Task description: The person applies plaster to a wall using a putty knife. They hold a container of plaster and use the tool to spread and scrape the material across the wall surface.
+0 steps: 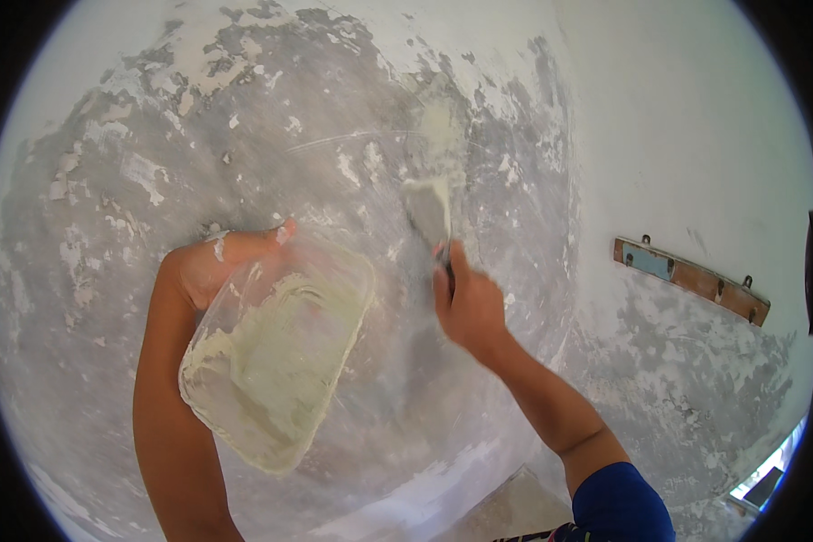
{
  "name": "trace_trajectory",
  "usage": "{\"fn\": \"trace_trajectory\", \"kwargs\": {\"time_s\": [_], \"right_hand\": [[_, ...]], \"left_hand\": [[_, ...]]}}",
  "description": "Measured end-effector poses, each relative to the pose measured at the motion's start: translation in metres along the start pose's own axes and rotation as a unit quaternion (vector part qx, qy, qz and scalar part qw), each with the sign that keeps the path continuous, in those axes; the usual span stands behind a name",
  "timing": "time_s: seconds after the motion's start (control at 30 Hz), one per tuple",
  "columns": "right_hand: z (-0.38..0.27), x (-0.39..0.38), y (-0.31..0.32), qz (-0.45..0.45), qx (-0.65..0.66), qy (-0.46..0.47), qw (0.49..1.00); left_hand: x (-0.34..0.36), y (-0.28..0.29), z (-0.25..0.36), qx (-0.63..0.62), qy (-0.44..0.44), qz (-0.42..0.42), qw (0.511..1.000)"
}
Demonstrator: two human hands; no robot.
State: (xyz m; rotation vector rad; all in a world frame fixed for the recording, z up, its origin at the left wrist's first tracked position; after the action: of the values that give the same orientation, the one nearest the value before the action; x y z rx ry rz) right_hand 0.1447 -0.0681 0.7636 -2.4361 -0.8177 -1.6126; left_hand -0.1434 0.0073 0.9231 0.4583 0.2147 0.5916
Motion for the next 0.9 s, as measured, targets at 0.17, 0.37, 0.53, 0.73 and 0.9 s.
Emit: {"fn": "trace_trajectory", "kwargs": {"time_s": [0.17, 0.37, 0.53, 0.73, 0.9], "right_hand": [[0.016, -0.043, 0.017, -0.023, 0.006, 0.034, 0.999], [-0.009, 0.085, 0.064, 0.070, 0.033, -0.001, 0.997], [0.023, 0.144, 0.049, 0.134, -0.077, 0.044, 0.987], [0.025, 0.024, 0.008, -0.005, -0.037, -0.033, 0.999], [0.019, -0.055, 0.029, -0.132, -0.046, -0.027, 0.990]], "left_hand": [[0.013, -0.005, 0.002, 0.019, 0.014, 0.005, 1.000], [0.007, -0.006, 0.003, 0.003, 0.020, -0.024, 1.000], [0.014, -0.004, -0.003, -0.021, 0.031, -0.010, 0.999], [0.009, -0.012, 0.008, 0.023, 0.031, 0.001, 0.999], [-0.012, -0.013, 0.014, 0.071, 0.017, 0.030, 0.997]]}}
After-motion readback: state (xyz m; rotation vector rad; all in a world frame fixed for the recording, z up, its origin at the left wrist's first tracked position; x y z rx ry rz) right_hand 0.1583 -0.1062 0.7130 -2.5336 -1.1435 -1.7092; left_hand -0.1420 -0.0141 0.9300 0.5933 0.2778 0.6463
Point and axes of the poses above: each hand's wrist, its own x-axis towards the middle knuckle, its own y-axis out of the back of the hand, z = x × y, the point moved 3 cm from there along x, towards the middle knuckle, and after that the axes turned 11 degrees about x, right-handed, at the moved point
